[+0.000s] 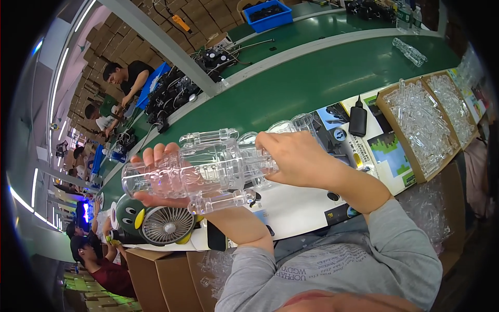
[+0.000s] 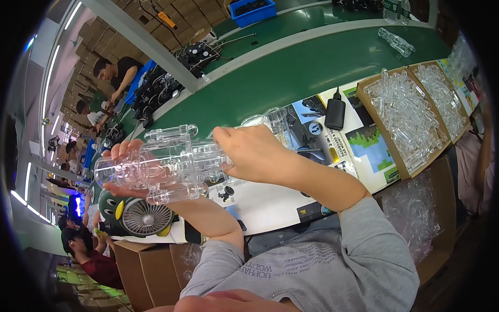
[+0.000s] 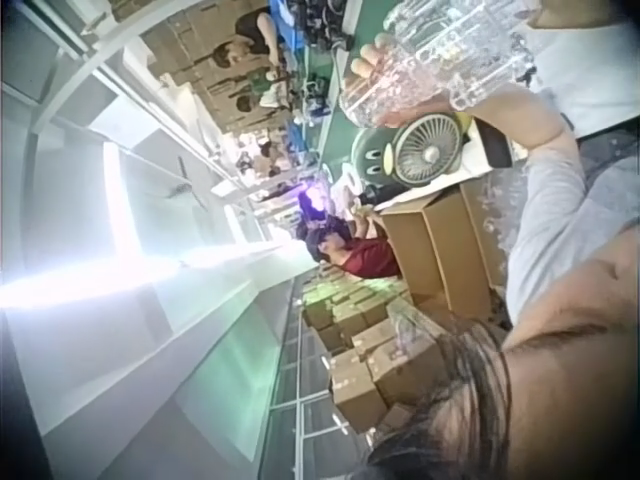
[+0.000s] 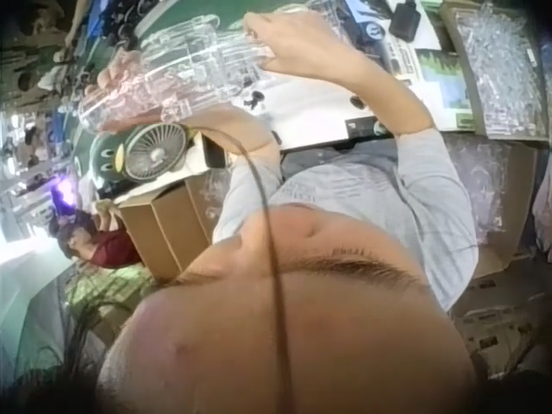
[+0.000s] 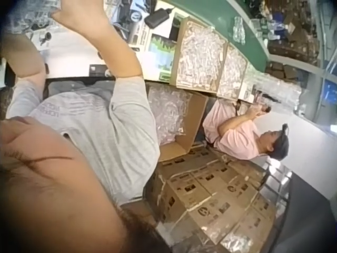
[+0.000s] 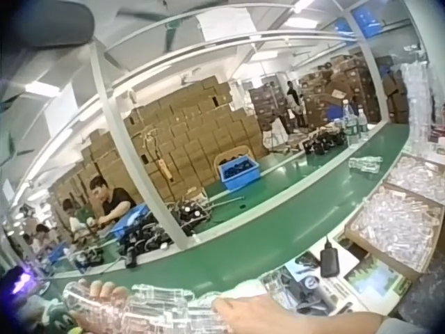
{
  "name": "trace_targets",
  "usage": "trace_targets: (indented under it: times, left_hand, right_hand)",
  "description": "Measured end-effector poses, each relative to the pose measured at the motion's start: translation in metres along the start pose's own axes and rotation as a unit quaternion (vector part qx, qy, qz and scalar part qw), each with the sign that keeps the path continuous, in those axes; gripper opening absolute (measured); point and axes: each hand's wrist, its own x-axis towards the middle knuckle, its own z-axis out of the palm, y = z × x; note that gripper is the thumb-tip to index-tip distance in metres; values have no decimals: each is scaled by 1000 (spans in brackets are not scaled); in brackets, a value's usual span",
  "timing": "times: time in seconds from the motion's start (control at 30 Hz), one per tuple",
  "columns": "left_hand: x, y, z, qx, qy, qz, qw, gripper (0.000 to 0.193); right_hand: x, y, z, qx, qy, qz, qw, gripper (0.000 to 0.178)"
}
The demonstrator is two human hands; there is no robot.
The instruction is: Cleaning and assembling clear plastic components at a factory assembly station.
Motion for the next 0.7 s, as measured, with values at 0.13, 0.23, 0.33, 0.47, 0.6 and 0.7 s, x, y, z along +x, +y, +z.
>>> trace_targets:
  times: [0.13, 0.23, 0.33, 0.47, 0.6, 0.7]
  left_hand:
    - [-1, 9, 4, -72, -45, 33, 996, 58]
    - [-2, 18, 10, -77, -37, 33, 996, 58]
    - [-7, 17, 18, -56, -9, 47, 997, 58]
    - [-6, 19, 19, 4, -9, 43, 999, 55]
    - [-6, 17, 16, -54, -43, 37, 997, 53]
    - [-3, 18, 12, -53, -56, 35, 996, 53]
  right_hand:
    - [-3, -6, 5, -12, 80, -56, 995, 42]
    - [-6, -10, 11, -1, 129, -84, 988, 43]
    - [-8, -11, 10, 3, 132, -82, 988, 44]
    - [-9, -10, 4, 2, 101, -69, 993, 41]
    - [-8, -7, 2, 2, 69, -76, 995, 39]
    - [-9, -6, 5, 2, 85, -84, 993, 38]
